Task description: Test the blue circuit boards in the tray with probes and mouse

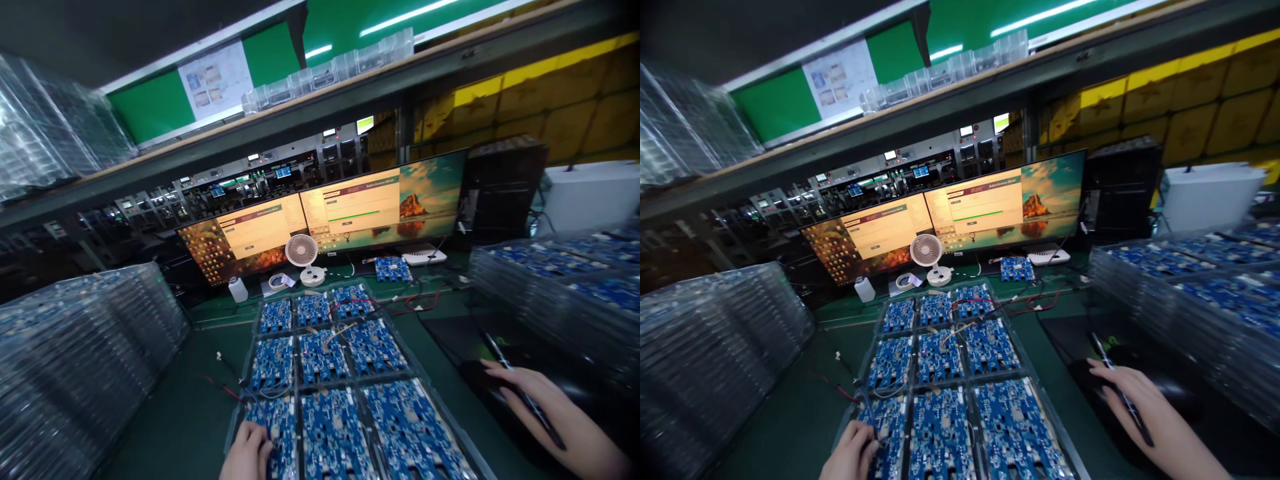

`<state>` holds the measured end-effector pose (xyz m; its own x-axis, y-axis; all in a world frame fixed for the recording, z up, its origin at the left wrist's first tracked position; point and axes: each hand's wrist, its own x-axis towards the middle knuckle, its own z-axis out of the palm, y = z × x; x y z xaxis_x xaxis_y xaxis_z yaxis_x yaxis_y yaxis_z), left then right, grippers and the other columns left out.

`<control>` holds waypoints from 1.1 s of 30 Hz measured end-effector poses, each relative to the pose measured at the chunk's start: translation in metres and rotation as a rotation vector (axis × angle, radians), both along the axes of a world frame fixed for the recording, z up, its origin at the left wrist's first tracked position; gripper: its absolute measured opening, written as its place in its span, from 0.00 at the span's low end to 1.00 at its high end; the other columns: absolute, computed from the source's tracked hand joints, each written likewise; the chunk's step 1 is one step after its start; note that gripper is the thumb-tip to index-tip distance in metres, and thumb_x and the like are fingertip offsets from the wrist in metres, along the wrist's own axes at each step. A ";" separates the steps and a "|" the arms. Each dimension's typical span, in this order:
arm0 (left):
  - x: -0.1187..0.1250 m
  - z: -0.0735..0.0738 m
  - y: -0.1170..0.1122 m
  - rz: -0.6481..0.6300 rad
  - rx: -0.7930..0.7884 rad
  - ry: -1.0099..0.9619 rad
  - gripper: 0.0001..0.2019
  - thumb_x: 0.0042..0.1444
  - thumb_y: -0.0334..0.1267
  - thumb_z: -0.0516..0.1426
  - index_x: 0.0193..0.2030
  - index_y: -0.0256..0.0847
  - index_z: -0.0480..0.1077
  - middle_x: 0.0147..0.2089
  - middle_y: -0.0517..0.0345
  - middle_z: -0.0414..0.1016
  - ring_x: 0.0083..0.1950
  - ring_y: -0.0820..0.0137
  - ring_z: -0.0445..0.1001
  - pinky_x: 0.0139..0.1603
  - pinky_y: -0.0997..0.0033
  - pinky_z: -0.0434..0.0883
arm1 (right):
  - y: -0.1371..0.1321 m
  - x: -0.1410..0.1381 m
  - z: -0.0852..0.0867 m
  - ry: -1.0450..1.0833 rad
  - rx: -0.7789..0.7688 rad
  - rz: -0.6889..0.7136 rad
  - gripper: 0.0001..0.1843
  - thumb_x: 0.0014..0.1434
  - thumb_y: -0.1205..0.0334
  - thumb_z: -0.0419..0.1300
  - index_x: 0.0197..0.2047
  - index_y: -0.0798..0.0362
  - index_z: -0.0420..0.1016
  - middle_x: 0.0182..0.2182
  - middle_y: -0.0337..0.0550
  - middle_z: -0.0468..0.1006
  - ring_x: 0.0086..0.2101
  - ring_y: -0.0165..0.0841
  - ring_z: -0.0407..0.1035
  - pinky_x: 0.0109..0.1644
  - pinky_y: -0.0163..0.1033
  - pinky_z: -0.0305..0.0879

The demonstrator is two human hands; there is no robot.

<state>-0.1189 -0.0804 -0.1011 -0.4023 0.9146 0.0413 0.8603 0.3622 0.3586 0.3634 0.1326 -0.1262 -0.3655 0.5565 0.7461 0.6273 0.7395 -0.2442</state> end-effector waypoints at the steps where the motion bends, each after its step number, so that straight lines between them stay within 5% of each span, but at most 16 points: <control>1: 0.001 0.001 0.000 0.001 -0.007 0.002 0.12 0.60 0.33 0.45 0.35 0.42 0.69 0.43 0.54 0.70 0.42 0.72 0.74 0.48 0.76 0.68 | 0.002 0.002 -0.005 0.003 -0.015 -0.004 0.16 0.58 0.58 0.55 0.50 0.45 0.70 0.43 0.44 0.79 0.42 0.39 0.75 0.44 0.43 0.75; 6: 0.002 0.005 0.000 0.007 -0.005 0.014 0.11 0.60 0.33 0.46 0.35 0.43 0.69 0.43 0.54 0.71 0.42 0.72 0.75 0.48 0.77 0.69 | 0.009 0.006 -0.018 0.006 -0.035 -0.010 0.17 0.58 0.56 0.54 0.51 0.43 0.70 0.45 0.42 0.78 0.43 0.40 0.75 0.45 0.45 0.76; 33: 0.000 0.006 0.000 -0.002 -0.065 0.029 0.13 0.62 0.36 0.45 0.37 0.44 0.71 0.40 0.53 0.75 0.44 0.65 0.73 0.47 0.69 0.68 | 0.006 0.004 -0.013 -0.016 -0.040 -0.021 0.16 0.59 0.56 0.54 0.51 0.44 0.69 0.45 0.44 0.78 0.44 0.40 0.74 0.45 0.43 0.75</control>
